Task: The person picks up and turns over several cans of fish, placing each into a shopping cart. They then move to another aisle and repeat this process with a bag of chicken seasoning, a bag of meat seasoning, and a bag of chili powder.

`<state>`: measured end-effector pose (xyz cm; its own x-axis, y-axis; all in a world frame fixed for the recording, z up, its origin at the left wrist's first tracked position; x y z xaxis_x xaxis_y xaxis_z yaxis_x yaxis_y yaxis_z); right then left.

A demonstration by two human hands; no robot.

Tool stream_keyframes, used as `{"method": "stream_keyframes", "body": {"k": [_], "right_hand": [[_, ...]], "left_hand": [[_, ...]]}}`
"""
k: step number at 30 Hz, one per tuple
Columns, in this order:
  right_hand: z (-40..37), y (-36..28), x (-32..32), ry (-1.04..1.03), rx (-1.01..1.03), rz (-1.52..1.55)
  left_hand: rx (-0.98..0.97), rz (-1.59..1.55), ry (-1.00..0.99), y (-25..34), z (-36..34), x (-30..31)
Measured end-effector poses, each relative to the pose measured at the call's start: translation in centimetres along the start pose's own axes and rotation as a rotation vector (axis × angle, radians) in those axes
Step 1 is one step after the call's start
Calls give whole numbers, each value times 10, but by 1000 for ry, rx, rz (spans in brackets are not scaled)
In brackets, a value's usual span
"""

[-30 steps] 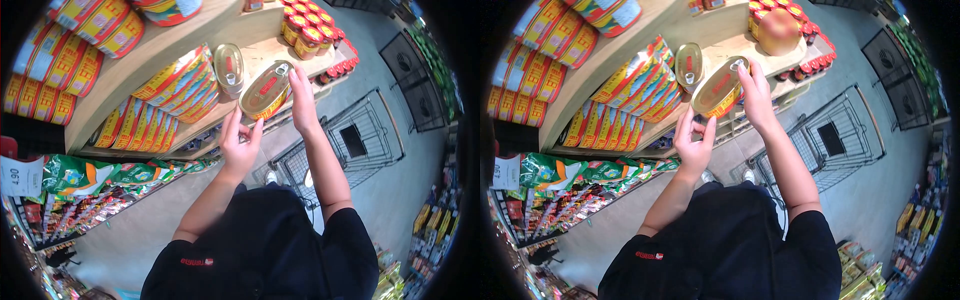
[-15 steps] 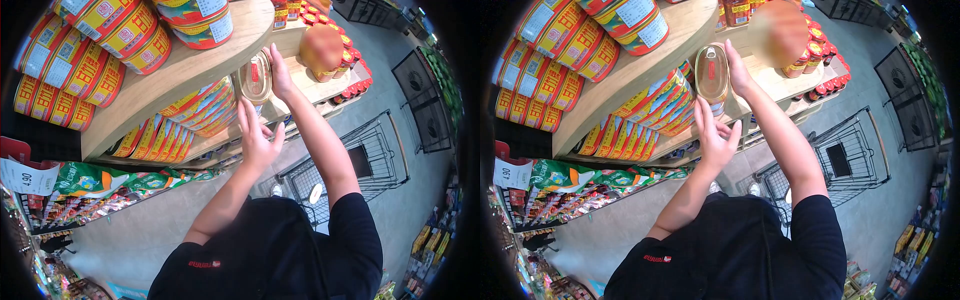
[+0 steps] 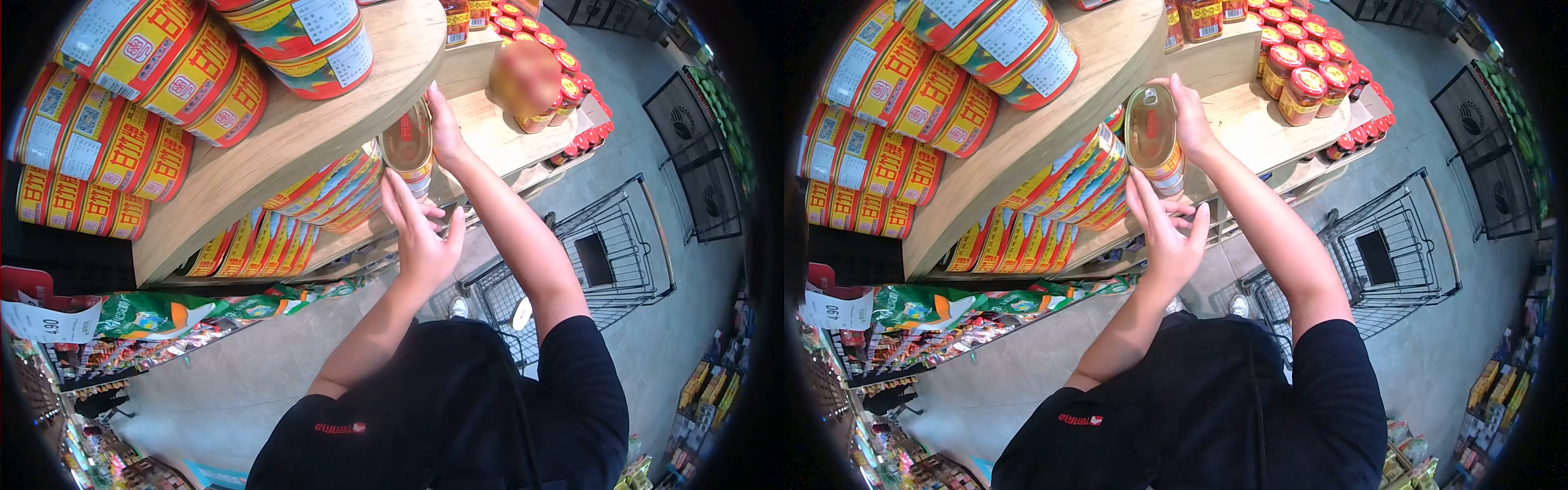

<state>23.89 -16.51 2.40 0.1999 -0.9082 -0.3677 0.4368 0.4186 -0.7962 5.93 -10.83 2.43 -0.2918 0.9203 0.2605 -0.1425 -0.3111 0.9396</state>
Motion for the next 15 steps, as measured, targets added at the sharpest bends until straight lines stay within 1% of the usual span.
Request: {"method": "stream_keyframes", "body": {"k": [1,3,6,10,13,15], "right_hand": [[-1,0,0,2,-5,0],[-1,-2,-1,20,56,-3],[-1,2,-2,60,7,79],[0,2,3,56,41,11],[1,4,8,4,59,-65],[2,5,11,-78,-3,-104]], "left_hand": [[-10,11,-12,1,-2,1],[-9,5,-21,1,-4,1],[-10,-2,-32,0,-4,1],[1,-18,-51,-2,-5,0],[11,-6,-54,-1,-5,0],[30,-10,-71,-1,-5,1]]}}
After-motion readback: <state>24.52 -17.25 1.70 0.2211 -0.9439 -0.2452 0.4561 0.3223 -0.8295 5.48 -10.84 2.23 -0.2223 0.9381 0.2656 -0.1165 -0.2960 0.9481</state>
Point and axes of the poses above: each hand's wrist, its own z-axis towards the middle knuckle, its own x-axis out of the back of the hand, y = z × x, the point moved 1 cm from there along z, towards the middle knuckle, and after that the axes turned 10 degrees about x, right-handed, at the moved point
